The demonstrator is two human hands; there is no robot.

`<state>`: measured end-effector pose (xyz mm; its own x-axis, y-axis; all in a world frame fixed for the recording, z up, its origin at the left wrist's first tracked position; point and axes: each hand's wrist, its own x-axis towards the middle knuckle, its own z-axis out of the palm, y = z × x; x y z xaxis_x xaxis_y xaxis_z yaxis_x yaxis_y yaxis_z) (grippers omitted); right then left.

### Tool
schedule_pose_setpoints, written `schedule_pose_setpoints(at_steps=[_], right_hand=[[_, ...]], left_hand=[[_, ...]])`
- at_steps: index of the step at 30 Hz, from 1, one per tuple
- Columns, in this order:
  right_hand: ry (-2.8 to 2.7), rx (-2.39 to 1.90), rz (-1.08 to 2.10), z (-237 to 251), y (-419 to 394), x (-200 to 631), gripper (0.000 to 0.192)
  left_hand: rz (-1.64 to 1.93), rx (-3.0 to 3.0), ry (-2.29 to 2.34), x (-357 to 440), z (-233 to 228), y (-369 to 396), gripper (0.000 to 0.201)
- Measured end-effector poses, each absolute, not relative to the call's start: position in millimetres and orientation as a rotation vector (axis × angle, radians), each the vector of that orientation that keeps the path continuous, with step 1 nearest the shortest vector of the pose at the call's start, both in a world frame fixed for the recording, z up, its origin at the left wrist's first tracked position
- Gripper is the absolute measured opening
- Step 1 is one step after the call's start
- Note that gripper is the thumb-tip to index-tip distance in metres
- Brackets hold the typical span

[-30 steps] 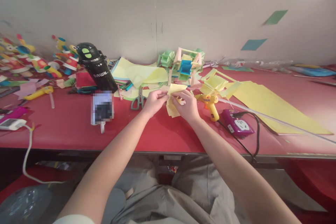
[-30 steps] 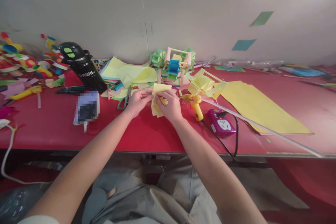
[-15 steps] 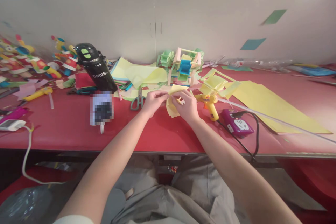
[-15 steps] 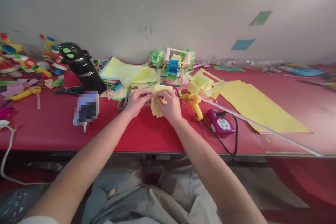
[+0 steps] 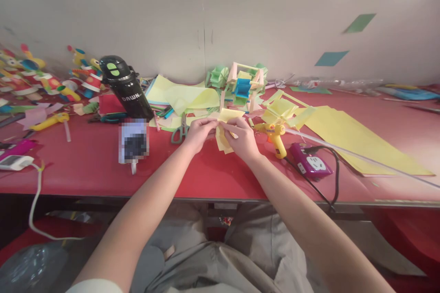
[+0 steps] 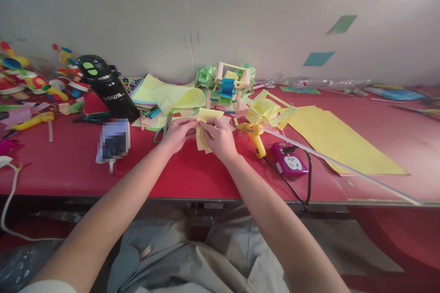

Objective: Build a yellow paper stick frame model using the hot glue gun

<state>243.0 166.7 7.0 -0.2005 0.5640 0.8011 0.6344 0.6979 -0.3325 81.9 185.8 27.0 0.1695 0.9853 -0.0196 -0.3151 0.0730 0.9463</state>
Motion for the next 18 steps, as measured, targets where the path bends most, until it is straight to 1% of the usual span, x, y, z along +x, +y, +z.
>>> schedule_pose_setpoints(at_steps=[5,9,14,18], right_hand=[[-1.931,-0.972,-0.173,11,162,241,0.032],[-1.988,-1.028,-0.196,14,160,240,0.032],[-2.062,-1.058,-0.191,16,157,238,0.032],[-2.044,-0.993,-0.069,17,155,236,0.02]], left_hand=[[1.195,0.965,0.811,80,27,188,0.018],[1.222,0.968,0.783,81,28,187,0.025],[1.3,0.998,0.875,83,28,187,0.031],[1.458,0.99,0.926,79,26,194,0.03]])
